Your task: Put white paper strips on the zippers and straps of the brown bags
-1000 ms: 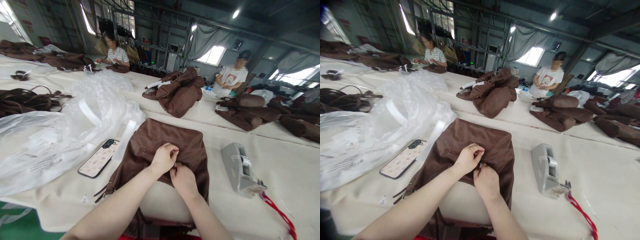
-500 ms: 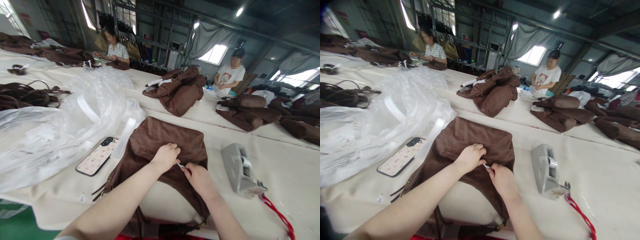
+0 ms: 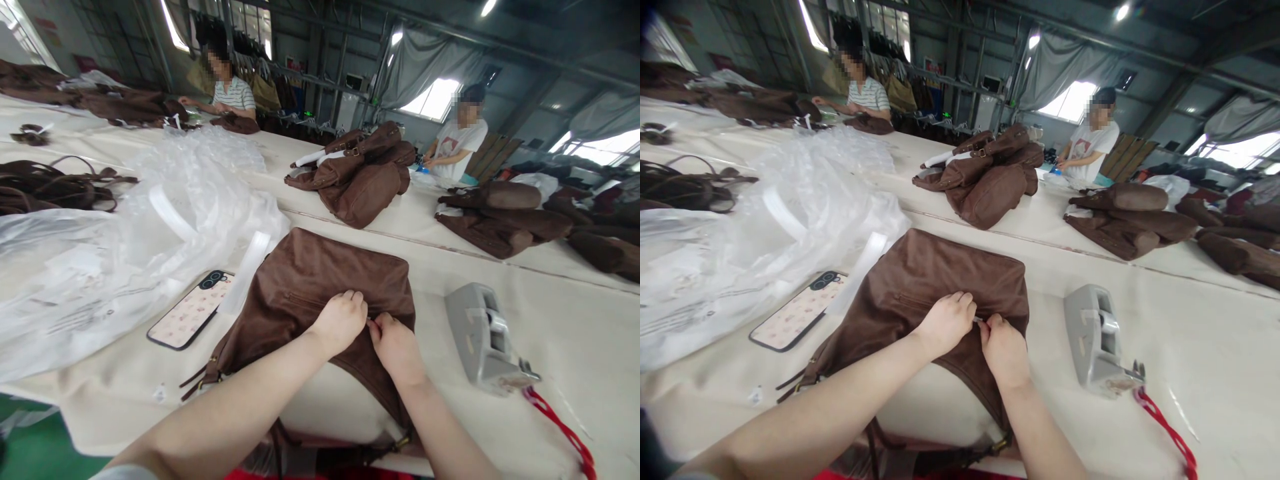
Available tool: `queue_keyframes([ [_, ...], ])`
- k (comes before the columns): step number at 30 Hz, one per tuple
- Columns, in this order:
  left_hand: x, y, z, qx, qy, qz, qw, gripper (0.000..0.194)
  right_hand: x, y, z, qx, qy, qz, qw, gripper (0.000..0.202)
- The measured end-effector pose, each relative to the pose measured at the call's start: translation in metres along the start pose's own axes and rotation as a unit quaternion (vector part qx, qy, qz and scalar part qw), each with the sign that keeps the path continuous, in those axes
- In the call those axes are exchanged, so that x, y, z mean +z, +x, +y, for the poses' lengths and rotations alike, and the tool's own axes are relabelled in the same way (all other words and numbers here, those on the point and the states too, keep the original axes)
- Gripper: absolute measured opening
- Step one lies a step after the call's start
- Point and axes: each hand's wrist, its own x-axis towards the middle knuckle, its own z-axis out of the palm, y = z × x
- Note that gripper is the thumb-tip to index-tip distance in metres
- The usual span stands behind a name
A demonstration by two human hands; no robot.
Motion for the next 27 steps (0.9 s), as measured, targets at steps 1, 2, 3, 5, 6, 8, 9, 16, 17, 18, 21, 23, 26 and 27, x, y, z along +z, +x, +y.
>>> queue_keyframes([
  [1,0.0,0.0,-0.001,0.005,-0.004,0.005,1.0,0.012,-0.001,0.003,-0.001,0.009,-0.008,-0.007,1.0,0.023],
  [2,0.0,0.0,-0.001,0.007,-0.009,0.008,1.0,0.012,-0.001,0.005,-0.002,0.018,-0.015,-0.013,1.0,0.025],
  [3,0.0,0.0,-0.002,0.005,-0.017,0.01,1.0,0.012,-0.001,0.007,-0.003,0.027,-0.021,-0.017,0.999,0.027],
  [5,-0.001,-0.001,-0.005,-0.008,-0.037,0.013,0.999,0.013,-0.001,0.009,-0.005,0.041,-0.026,-0.013,0.999,0.031],
  [6,0.0,0.0,-0.006,-0.02,-0.05,0.018,0.998,0.012,-0.001,0.009,-0.005,0.043,-0.023,-0.008,0.999,0.032],
  [8,0.0,0.0,-0.009,-0.048,-0.081,0.034,0.995,0.006,-0.002,0.006,-0.005,0.034,-0.006,0.001,0.999,0.032],
  [9,0.001,0.0,-0.01,-0.062,-0.097,0.042,0.992,0.007,-0.002,0.005,-0.005,0.027,0.008,0.004,1.0,0.029],
  [16,0.009,0.003,-0.003,-0.135,-0.117,0.065,0.982,0.017,-0.002,-0.004,0.001,0.019,0.045,0.013,0.999,0.015],
  [17,0.011,0.004,0.0,-0.14,-0.106,0.067,0.982,0.015,-0.001,-0.004,0.001,0.019,0.042,0.014,0.999,0.015],
  [18,0.012,0.005,0.003,-0.144,-0.092,0.069,0.983,0.014,0.0,-0.004,0.0,0.018,0.039,0.016,0.999,0.015],
  [21,0.017,0.009,0.009,-0.165,-0.057,0.089,0.981,0.017,0.002,-0.005,-0.001,0.012,0.036,0.024,0.999,0.014],
  [23,0.018,0.01,0.007,-0.175,-0.066,0.111,0.976,0.024,0.003,-0.006,-0.002,0.004,0.04,0.03,0.999,0.015],
  [26,0.014,0.008,-0.009,-0.114,-0.155,0.136,0.972,0.037,0.003,-0.009,-0.001,-0.012,0.061,0.058,0.996,0.016],
  [27,0.012,0.006,-0.017,-0.093,-0.199,0.155,0.963,0.041,0.002,-0.01,-0.001,-0.018,0.073,0.076,0.994,0.015],
])
